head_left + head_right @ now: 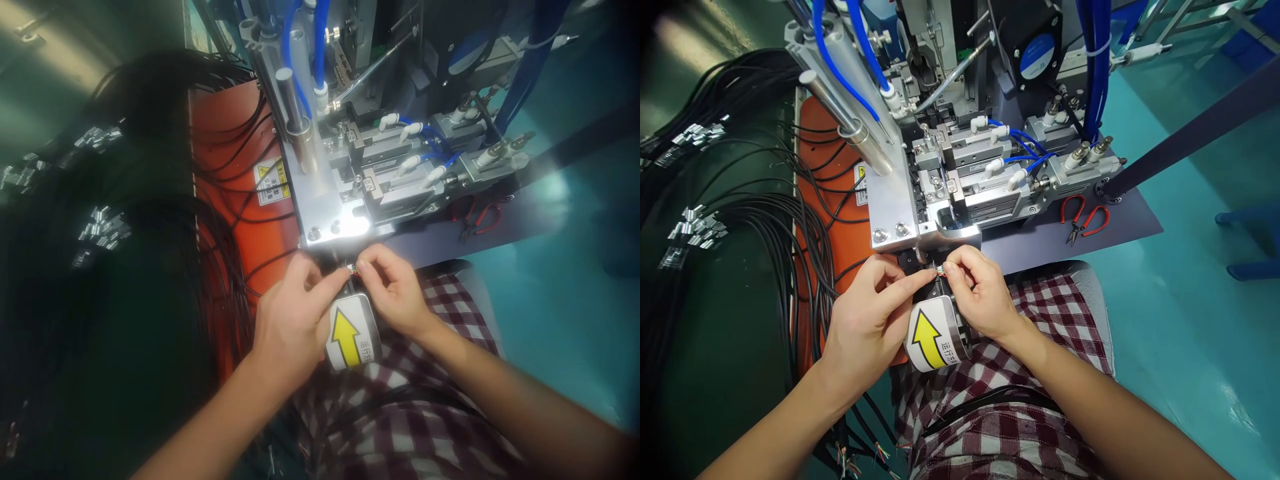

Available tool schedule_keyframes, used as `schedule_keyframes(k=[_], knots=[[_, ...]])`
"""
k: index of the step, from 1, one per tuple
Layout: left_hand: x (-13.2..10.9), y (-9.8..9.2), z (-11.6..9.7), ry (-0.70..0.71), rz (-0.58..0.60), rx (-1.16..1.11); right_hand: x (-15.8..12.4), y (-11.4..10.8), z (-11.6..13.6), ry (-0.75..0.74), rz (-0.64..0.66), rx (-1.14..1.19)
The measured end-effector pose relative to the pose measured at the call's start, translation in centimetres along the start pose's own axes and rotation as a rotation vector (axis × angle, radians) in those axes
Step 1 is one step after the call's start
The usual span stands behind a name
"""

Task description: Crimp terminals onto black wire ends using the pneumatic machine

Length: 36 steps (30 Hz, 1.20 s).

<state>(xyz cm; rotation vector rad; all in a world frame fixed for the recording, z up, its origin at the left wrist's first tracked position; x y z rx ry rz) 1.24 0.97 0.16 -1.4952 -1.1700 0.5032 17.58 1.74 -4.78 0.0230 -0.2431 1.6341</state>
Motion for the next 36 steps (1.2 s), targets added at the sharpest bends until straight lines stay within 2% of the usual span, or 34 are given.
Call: schedule_keyframes(k=[11,22,27,36], knots=[[-0.1,0.0,0.0,-0.007,0.012,-0.006,0.0,0.0,-0.3,-0.052,-0.013,-0.018],[-0.1,-0.1,-0.2,-0.021,0.016,0.031,-0.8,-1.1,0.2,0.168,-0.128,-0.035],[-0.2,0.1,0.0,-0.027,0.019,-0.002,-0.4,-0.8,0.9,0.269,-0.047,0.098],[-0.2,0.2,0.1,-0.025,0.018,-0.011,0.1,-0.4,1.3,0.278,-0.041,0.093]])
Point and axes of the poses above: each hand's wrist, its own x-axis towards the middle knuckle, its own y-axis out of the palm, z = x × y, the point moved 1 cm from there along x, towards the middle knuckle, and after that the axes turned 7 degrees about x, right-handed, at the moved point
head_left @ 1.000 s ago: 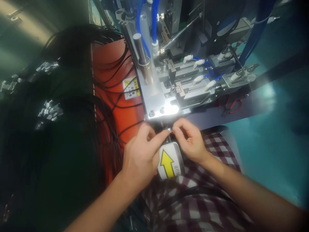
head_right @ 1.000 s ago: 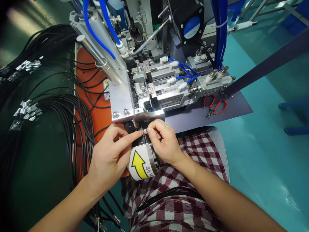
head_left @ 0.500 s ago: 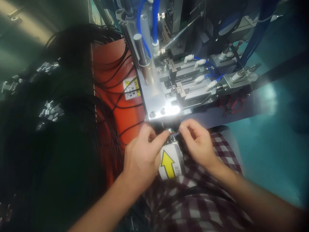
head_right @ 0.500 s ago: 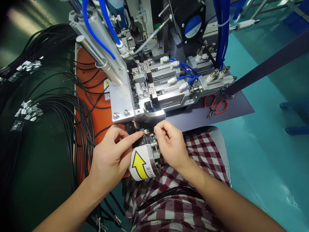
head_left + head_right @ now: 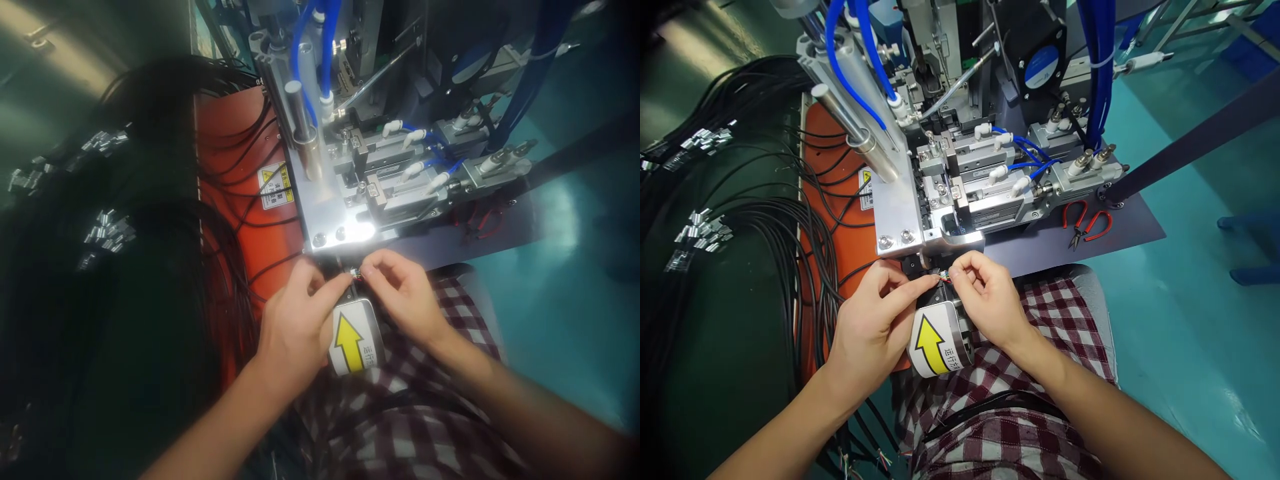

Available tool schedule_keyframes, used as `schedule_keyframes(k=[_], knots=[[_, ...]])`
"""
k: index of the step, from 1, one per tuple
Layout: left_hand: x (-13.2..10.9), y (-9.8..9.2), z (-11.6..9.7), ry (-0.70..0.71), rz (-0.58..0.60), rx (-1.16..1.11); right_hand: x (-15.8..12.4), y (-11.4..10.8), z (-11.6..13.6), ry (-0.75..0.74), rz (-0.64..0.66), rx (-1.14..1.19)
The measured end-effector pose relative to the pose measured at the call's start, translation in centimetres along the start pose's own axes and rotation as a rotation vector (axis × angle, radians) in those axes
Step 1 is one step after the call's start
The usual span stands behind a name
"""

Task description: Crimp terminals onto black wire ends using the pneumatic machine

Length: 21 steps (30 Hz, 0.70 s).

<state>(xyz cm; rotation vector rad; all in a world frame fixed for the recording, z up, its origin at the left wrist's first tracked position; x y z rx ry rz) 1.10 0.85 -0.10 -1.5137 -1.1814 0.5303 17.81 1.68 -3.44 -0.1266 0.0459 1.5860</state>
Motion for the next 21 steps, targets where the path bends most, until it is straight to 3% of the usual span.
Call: schedule_keyframes(k=[21], knots=[[-0.14,0.15,0.23,0.021,0.014,0.020,-0.11,0.13,-0.70,-0.046,0.015,-0.050]])
Point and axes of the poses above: each hand's wrist, its own x-axis towards the middle knuckle, its own y-axis out of the palm, z = x × y, the point moved 1 cm from there along x, towards the middle knuckle, and after that the axes turned 7 degrees about x, right-handed, at the moved point
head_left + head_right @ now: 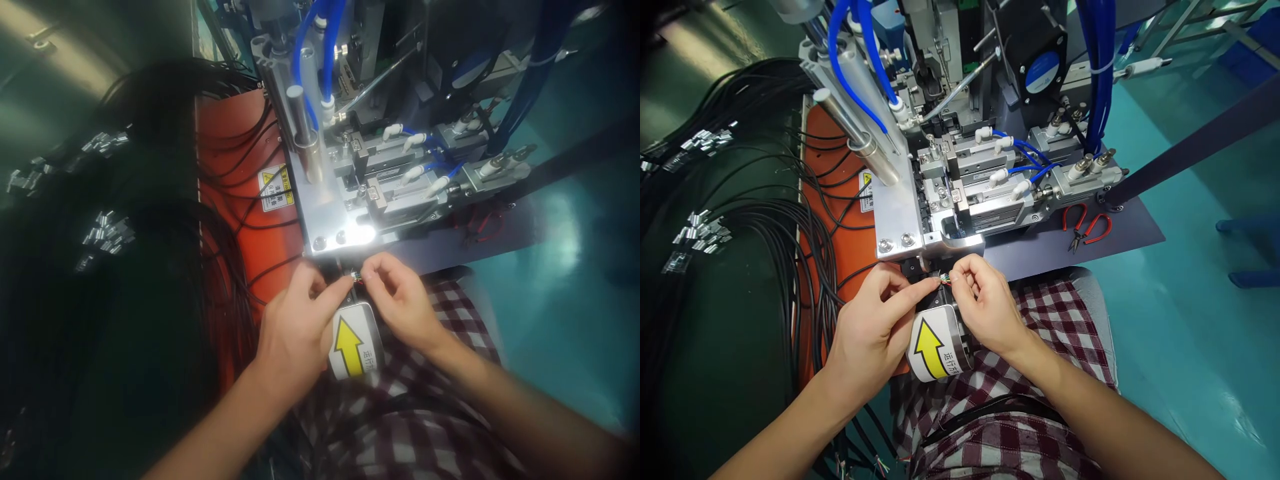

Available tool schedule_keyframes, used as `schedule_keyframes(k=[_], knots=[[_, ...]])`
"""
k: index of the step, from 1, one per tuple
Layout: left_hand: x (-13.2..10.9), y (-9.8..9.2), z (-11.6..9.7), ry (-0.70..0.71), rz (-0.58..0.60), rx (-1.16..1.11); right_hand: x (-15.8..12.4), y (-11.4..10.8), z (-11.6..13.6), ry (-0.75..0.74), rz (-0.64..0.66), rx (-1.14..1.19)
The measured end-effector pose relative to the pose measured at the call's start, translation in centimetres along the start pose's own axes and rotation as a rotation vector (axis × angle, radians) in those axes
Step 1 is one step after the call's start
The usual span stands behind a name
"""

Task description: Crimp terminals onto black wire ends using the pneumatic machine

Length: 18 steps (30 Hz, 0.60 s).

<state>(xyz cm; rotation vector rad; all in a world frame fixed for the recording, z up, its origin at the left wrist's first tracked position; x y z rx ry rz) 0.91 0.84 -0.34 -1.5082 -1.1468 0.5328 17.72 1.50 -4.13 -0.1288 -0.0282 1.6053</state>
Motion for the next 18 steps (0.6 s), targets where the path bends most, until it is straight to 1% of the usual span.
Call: schedule_keyframes(k=[8,10,14,18], knots=[[0.3,-0.1,-0.2,0.009,0.058,0.059,-0.1,0.3,0.2,0.002,-0.025,-0.028],[0.2,-0.2,-0.2,0.005,0.058,0.052,-0.1,0.1,0.3,0.048,-0.012,0.005],[0.2,-0.1,0.0,-0.009,0.066,0.014,-0.2,-0.5,0.7,0.190,0.016,0.113],[0.1,-0.1,0.0,-0.023,0.070,-0.034,-0.2,-0.7,1.0,0.189,0.019,0.125]])
Point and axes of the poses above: each hand's wrist, its own x-axis towards the middle knuckle, its own y-axis out of the palm, z = x × y, the point moved 1 cm from there along x, towards the middle knuckle, and after that the axes turned 7 degrees about x, right-handed, at the moved point
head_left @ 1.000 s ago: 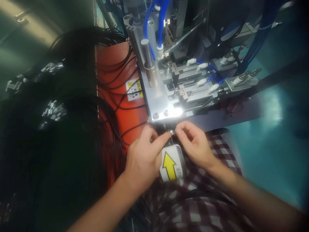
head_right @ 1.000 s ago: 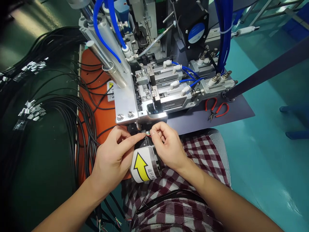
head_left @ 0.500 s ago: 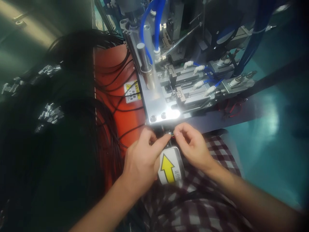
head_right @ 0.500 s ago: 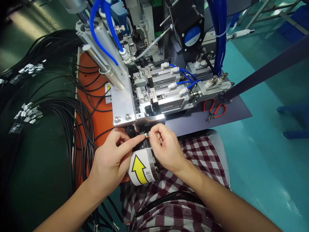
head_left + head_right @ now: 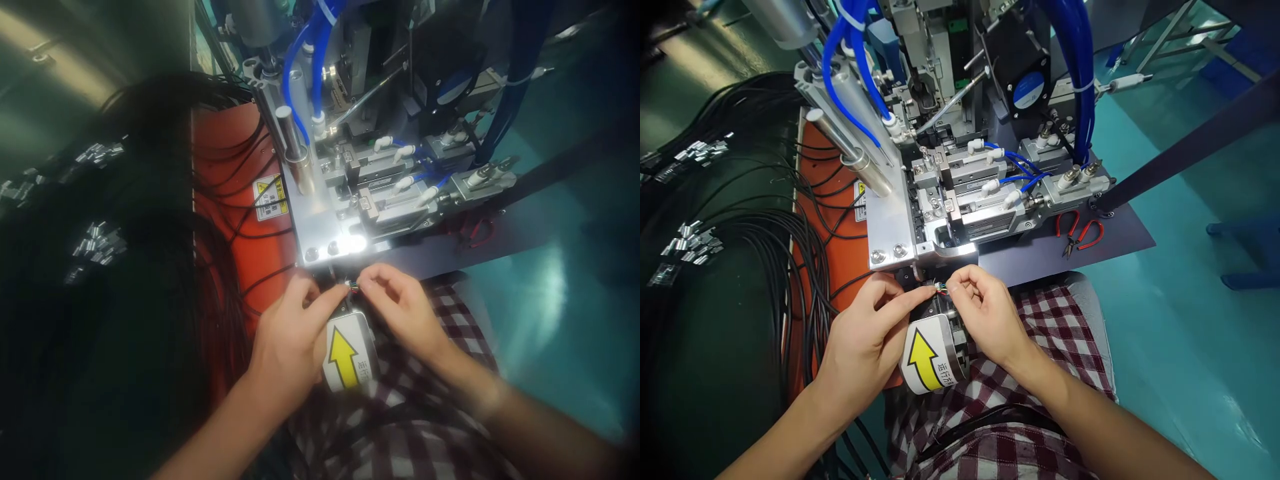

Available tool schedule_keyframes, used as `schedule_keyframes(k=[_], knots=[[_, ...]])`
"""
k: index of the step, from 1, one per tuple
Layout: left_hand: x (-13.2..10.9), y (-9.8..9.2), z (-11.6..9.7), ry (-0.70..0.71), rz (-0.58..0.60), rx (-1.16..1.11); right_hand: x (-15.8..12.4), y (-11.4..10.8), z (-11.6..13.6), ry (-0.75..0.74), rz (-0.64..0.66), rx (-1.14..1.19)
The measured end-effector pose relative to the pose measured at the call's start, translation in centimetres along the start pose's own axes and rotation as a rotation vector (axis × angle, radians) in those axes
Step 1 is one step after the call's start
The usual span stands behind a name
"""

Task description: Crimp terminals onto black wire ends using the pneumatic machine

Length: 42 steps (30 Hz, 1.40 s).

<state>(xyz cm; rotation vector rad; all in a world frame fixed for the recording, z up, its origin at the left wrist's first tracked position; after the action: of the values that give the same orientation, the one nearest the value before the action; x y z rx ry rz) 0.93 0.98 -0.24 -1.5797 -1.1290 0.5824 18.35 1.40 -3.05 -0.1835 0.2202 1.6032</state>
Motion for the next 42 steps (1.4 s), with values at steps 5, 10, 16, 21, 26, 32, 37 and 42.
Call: schedule_keyframes(k=[5,10,16,21,26,32,37,42], knots=[[0.1,-0.1,-0.1,-0.010,0.005,-0.039,0.2,0.2,-0.2,0.021,-0.015,-0.003],[0.2,-0.3,-0.2,0.007,-0.016,-0.024,0.0,0.6,-0.5,-0.061,-0.031,-0.037],[0.1,-0.1,-0.1,-0.003,-0.004,-0.020,-0.2,0.7,-1.2,-0.219,-0.051,-0.130],[0.0,0.0,-0.1,0.000,-0.023,-0.010,-0.1,0.7,-1.2,-0.270,-0.048,-0.166],[0.0,0.0,-0.1,-0.007,-0.024,-0.020,0.1,0.7,-1.0,-0.235,-0.042,-0.144],[0.1,0.0,-0.1,-0.006,-0.017,-0.021,0.1,0.7,-1.1,-0.205,-0.049,-0.142],[0.0,0.0,0.0,-0.010,-0.007,-0.016,0.0,0.8,-0.9,-0.153,-0.069,-0.125],[-0.2,0.0,0.0,-0.016,0.006,-0.022,-0.2,0.4,-0.8,0.002,-0.052,0.001]])
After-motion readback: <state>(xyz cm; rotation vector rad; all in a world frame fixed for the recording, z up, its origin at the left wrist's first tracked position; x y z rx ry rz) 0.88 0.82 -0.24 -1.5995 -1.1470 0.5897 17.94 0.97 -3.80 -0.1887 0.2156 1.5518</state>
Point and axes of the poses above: each hand's wrist, its own x-axis towards the middle knuckle, its own y-axis out of the palm, z = x × y, the point moved 1 cm from there along x, towards the middle knuckle, and after that the axes turned 7 degrees about x, right-handed, at the moved point
